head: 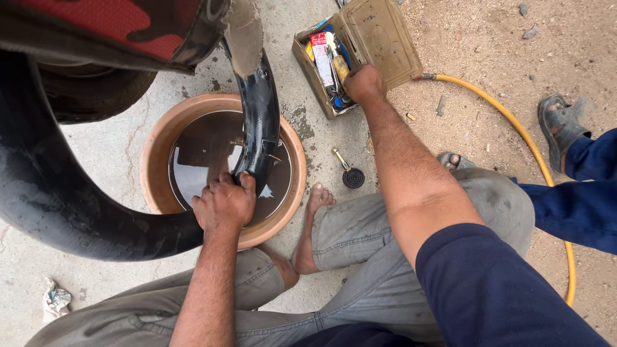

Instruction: The person sits on the ground and submerges a motorcycle inner tube in a basin of water to locate a puncture. They manipulate the tube to find the leak, then use a tool to apply a patch to the damaged area.

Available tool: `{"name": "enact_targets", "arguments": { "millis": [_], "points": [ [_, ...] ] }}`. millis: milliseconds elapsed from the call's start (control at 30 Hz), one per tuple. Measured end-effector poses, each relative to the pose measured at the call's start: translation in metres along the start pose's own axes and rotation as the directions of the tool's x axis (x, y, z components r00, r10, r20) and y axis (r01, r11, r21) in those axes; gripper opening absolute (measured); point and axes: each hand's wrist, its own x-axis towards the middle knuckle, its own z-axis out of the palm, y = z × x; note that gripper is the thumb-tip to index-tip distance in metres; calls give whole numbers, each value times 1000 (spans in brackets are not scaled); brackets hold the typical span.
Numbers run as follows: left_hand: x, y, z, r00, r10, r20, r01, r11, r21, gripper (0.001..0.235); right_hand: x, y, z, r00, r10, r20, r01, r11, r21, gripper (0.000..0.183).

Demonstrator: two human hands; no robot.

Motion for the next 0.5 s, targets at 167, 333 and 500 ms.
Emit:
{"name": "enact_targets", "arguments": {
  "millis": [167, 333, 500],
  "points": [
    [2, 0, 0, 1000, 4, -11, -4, 1000, -14, 64, -3, -13, -13, 999, 36, -11, -37, 997, -74, 26],
    [3, 4, -4, 998, -29, 58, 26, 998, 55, 65, -13, -15, -27, 993, -24, 119, 71, 909, -411, 47],
    [3, 7, -6, 994, -52, 96, 47, 998, 49, 67, -6, -7, 5, 988, -88, 128, 141, 846, -514, 35]
  ]
}}
